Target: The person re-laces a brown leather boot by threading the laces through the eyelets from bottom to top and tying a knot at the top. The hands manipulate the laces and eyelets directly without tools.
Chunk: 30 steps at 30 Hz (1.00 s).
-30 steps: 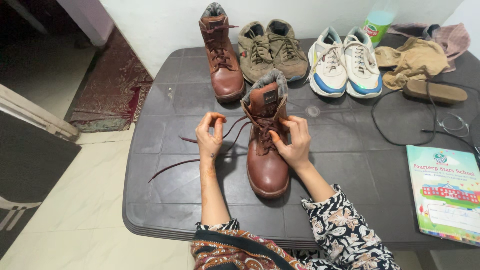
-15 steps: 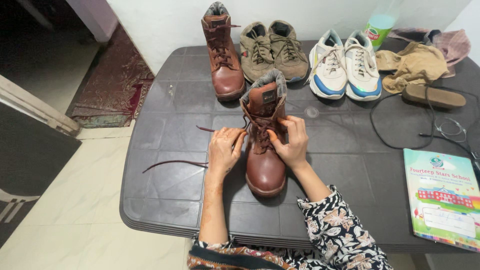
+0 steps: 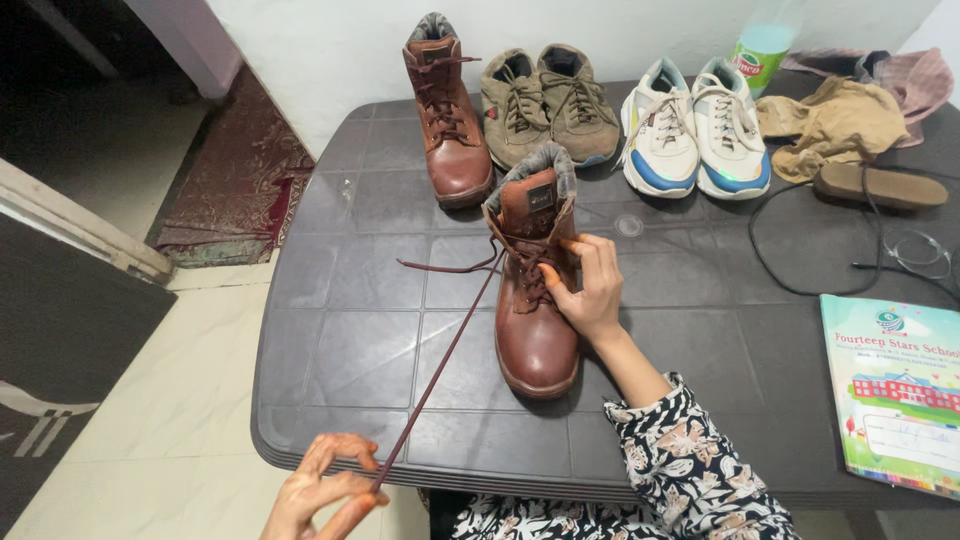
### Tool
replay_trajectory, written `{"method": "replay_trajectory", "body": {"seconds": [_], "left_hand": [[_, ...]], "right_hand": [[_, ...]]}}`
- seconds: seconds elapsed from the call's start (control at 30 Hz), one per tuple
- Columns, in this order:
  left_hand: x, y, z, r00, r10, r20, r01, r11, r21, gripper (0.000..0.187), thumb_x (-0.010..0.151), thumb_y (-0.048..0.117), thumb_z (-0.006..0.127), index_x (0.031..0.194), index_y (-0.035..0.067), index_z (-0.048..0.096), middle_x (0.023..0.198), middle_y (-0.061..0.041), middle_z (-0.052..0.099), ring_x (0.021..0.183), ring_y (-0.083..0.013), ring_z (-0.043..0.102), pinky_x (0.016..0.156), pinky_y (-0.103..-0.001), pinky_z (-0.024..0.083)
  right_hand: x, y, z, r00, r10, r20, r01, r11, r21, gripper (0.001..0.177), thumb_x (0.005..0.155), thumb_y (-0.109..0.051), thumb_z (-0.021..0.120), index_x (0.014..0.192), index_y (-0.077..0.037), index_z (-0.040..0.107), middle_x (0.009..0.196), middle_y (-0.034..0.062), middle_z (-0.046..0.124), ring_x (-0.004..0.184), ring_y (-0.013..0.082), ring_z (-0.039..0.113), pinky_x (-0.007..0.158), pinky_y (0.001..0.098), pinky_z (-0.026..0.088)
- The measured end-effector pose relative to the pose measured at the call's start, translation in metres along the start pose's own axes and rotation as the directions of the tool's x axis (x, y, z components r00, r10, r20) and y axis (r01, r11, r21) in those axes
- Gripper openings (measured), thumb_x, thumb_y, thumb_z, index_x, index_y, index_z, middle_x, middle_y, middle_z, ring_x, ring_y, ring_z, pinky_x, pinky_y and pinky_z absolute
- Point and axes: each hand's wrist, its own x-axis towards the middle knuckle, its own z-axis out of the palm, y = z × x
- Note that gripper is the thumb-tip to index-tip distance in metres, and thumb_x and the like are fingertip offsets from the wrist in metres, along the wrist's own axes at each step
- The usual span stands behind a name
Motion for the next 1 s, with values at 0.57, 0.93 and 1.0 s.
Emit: {"method": "replay_trajectory", "body": {"seconds": [0.57, 0.93, 1.0], "left_hand": [[-0.063, -0.013, 0.020, 0.983, 0.011, -0.186, -0.062, 0.961, -0.270, 0.012, 0.095, 0.013, 0.071, 0.100, 0.002, 0.070, 0.094, -0.012, 0.079, 0.094, -0.0246, 0.076, 0.087, -0.036, 0.059], [0.014, 0.062, -0.013, 0.896, -0.109, -0.429, 0.135, 0.990, 0.031, 0.009, 0.100, 0.004, 0.064, 0.107, -0.001, 0.066, 0.098, -0.018, 0.078, 0.087, -0.0228, 0.078, 0.079, -0.031, 0.064], [0.049, 0.070, 0.016, 0.812, -0.250, -0.528, 0.202, 0.968, -0.147, 0.009, 0.100, 0.003, 0.063, 0.108, -0.002, 0.065, 0.098, -0.019, 0.078, 0.085, -0.0224, 0.078, 0.078, -0.030, 0.065]], "right_hand": [[-0.004, 0.004, 0.001, 0.999, 0.019, -0.050, -0.013, 0.993, 0.115, 0.051, 0.104, -0.033, 0.065, 0.140, 0.002, 0.052, 0.137, 0.0203, 0.055, 0.120, 0.0360, 0.059, 0.093, 0.0407, 0.054], [-0.004, 0.007, 0.000, 1.000, -0.016, -0.011, 0.017, 0.997, 0.078, 0.042, 0.105, -0.026, 0.060, 0.134, 0.004, 0.055, 0.132, 0.0235, 0.061, 0.116, 0.0405, 0.059, 0.098, 0.0449, 0.050], [-0.004, 0.007, 0.000, 0.999, -0.028, -0.017, 0.029, 0.997, 0.069, 0.042, 0.105, -0.026, 0.061, 0.133, 0.004, 0.056, 0.131, 0.0233, 0.061, 0.118, 0.0416, 0.059, 0.101, 0.0466, 0.049]]}}
